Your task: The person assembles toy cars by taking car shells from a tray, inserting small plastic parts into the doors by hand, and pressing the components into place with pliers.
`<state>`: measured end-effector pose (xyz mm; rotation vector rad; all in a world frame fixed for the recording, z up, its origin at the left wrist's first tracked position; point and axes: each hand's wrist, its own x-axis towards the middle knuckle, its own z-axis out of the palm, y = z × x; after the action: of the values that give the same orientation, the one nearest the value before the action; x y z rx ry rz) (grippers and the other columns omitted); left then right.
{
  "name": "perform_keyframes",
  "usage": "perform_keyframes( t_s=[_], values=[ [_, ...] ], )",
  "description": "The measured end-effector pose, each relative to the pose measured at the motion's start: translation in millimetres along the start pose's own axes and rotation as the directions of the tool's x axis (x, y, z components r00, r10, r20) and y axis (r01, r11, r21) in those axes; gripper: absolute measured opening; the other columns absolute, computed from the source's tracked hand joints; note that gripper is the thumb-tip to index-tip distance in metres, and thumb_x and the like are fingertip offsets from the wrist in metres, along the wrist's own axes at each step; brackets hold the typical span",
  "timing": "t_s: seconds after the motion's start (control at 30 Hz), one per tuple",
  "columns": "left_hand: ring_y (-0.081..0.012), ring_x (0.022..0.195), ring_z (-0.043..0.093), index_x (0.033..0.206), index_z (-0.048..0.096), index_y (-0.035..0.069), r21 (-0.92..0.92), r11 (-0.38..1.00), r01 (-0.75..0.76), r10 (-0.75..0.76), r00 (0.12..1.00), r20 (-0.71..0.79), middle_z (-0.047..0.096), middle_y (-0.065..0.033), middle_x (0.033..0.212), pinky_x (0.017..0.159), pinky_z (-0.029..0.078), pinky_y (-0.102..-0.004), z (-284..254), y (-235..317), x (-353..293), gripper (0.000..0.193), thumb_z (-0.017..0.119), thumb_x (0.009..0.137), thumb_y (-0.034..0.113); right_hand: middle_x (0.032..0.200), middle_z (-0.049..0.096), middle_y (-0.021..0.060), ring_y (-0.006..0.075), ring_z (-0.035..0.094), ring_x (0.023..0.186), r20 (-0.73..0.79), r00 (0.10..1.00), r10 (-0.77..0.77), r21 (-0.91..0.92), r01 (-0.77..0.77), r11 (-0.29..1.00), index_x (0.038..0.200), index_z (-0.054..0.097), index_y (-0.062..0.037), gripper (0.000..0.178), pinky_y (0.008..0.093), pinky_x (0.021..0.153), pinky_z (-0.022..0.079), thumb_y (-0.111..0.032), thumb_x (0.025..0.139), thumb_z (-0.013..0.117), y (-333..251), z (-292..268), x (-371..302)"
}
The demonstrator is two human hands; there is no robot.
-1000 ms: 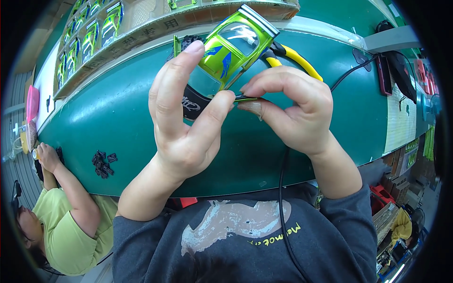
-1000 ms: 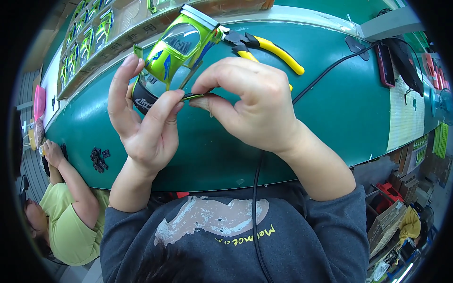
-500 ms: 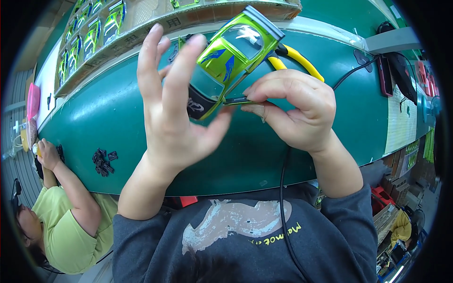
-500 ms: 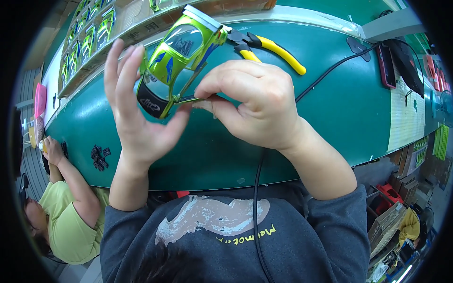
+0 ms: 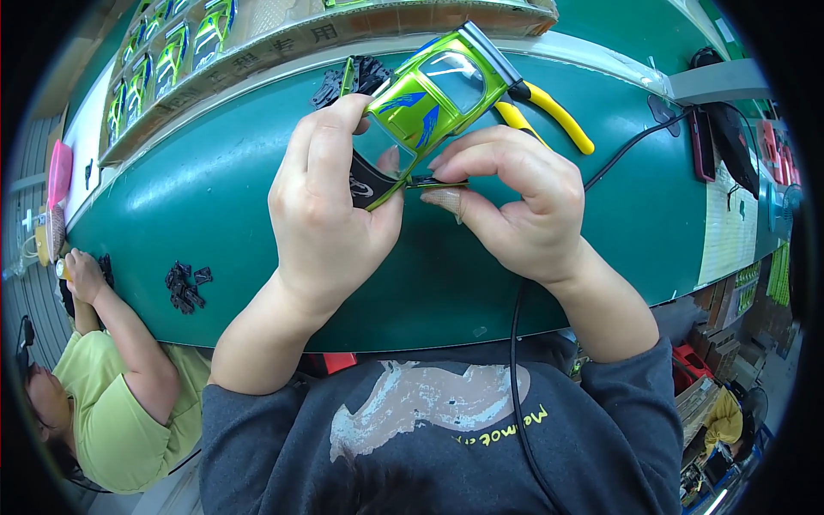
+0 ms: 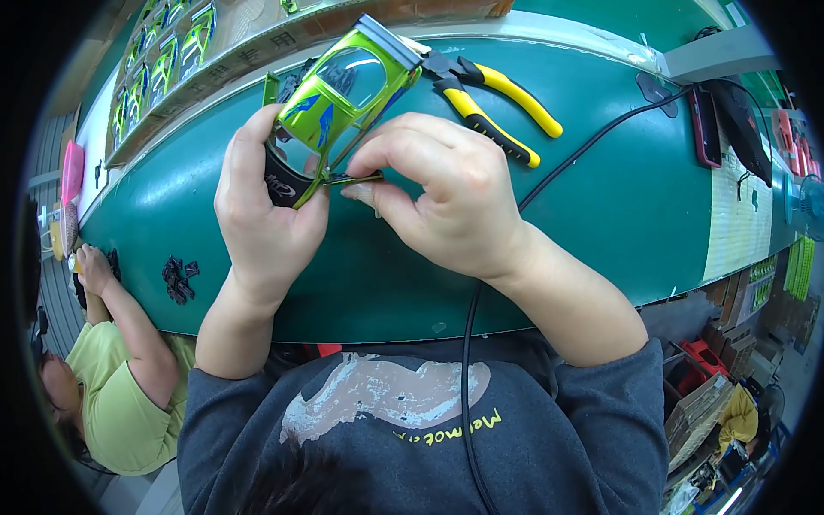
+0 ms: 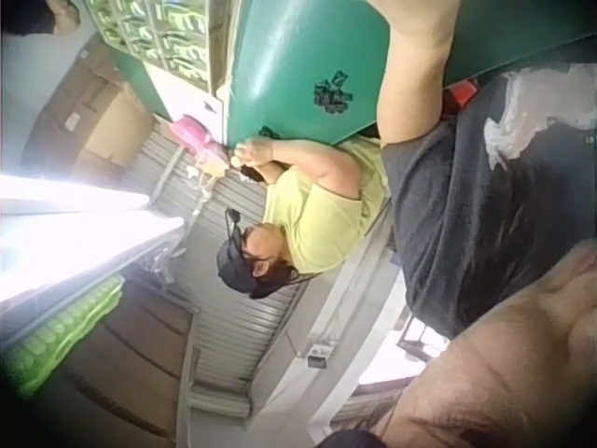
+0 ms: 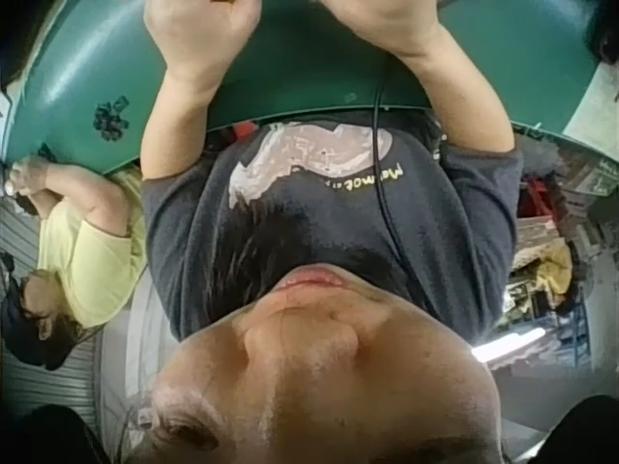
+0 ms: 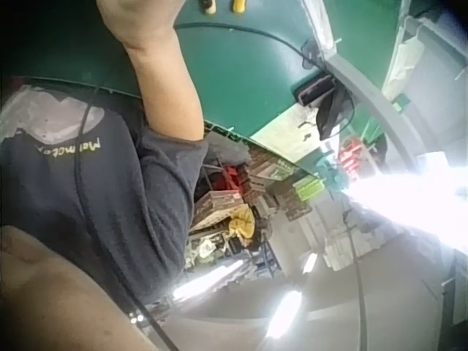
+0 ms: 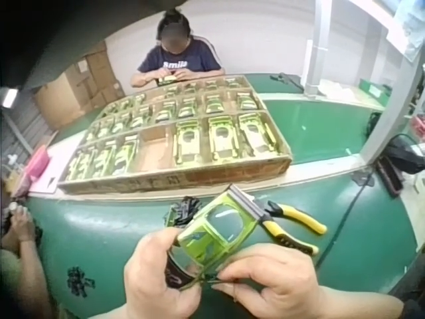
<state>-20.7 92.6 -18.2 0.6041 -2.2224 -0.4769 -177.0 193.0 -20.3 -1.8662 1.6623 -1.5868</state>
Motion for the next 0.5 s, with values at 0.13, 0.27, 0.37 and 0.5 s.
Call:
perform_keyframes(
  t_s=[0.13,0.27,0.37,0.5],
  values=[
    [-0.0346,0.085,0.064,0.117,0.056,-0.002,0.009,1.000,0.002,-0.002,1.000,-0.001,0.062,-0.0181,0.098,0.071,0.053,-0.0389,1,0,0,0.049,0.071,0.070,-0.005,0.079,0.068,0.0092,0.0242,0.068,0.071,-0.012,1.000,-0.013,-0.029,0.013,1.000,0.079,0.066,-0.0032,0.019,0.0312,0.062,0.055,0.001,0.066,0.079,1,1,1],
    [-0.0345,0.084,0.064,0.116,0.056,-0.001,0.007,0.999,0.034,-0.034,0.999,0.015,0.062,-0.0185,0.098,0.071,0.053,-0.0391,0,-1,0,0.047,0.071,0.072,-0.003,0.079,0.069,0.0096,0.0242,0.069,0.072,0.016,0.999,-0.044,-0.044,0.045,0.998,0.078,0.066,-0.0027,0.017,0.0312,0.063,0.055,0.000,0.067,0.079,-3,1,2],
    [-0.0343,0.083,0.064,0.116,0.056,-0.002,0.064,0.998,0.010,-0.012,0.999,0.030,0.062,-0.0190,0.095,0.070,0.052,-0.0385,-1,-8,1,0.043,0.070,0.075,0.000,0.083,0.069,0.0103,0.0228,0.069,0.074,0.026,1.000,-0.009,0.013,0.008,1.000,0.085,0.068,-0.0024,0.020,0.0302,0.066,0.055,-0.003,0.069,0.080,-6,1,6],
    [-0.0205,0.070,0.063,0.119,0.054,-0.002,-0.512,0.472,0.718,-0.501,0.696,0.515,0.063,-0.0146,0.087,0.060,0.047,-0.0303,-15,-9,11,0.030,0.057,0.093,0.013,0.097,0.070,0.0078,0.0167,0.068,0.083,-0.103,0.988,0.112,0.218,-0.087,0.972,0.109,0.066,-0.0022,0.037,0.0270,0.071,0.055,-0.007,0.075,0.081,-15,-7,5]
  ],
)
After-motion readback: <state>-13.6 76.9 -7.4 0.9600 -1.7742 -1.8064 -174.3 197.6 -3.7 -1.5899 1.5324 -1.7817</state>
